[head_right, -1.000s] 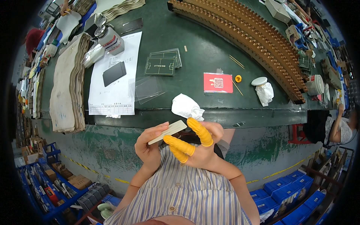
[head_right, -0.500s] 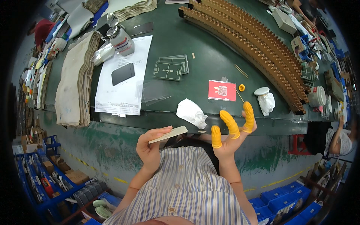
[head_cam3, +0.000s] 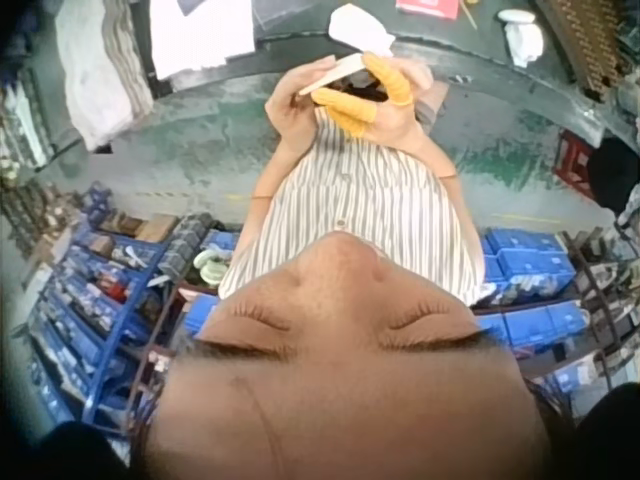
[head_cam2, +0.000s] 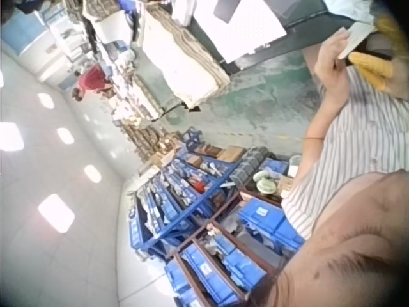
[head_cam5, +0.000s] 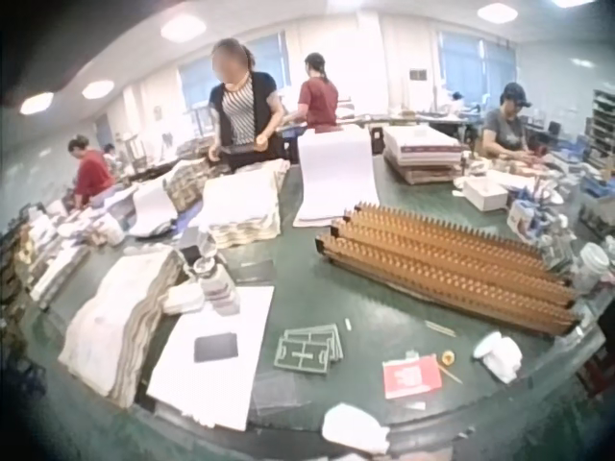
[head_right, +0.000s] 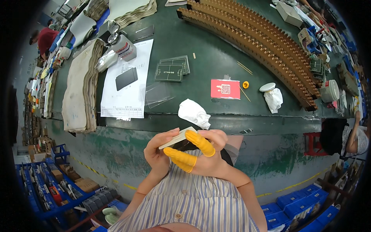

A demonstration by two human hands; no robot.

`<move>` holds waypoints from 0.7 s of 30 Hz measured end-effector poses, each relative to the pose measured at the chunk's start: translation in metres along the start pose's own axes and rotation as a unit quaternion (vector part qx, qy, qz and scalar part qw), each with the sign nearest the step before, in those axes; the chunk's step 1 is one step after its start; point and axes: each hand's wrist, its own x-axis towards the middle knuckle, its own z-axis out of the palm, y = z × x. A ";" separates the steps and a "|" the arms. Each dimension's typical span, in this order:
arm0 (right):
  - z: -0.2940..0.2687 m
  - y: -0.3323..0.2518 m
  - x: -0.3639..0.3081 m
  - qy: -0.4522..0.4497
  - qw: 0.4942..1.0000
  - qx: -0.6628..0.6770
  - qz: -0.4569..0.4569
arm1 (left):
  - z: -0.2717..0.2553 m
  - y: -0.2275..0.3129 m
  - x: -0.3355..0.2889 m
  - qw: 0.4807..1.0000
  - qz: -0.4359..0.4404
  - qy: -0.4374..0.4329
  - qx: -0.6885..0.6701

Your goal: The person wipes a small rectangular card with a white cloth, flipping it over to clean both sides. The person then places the card down and picks up another card to repeat the wiping process.

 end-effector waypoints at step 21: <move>-0.012 0.023 0.003 0.087 0.988 -0.113 0.052 | -0.003 -0.017 0.009 0.995 -0.008 0.038 -0.090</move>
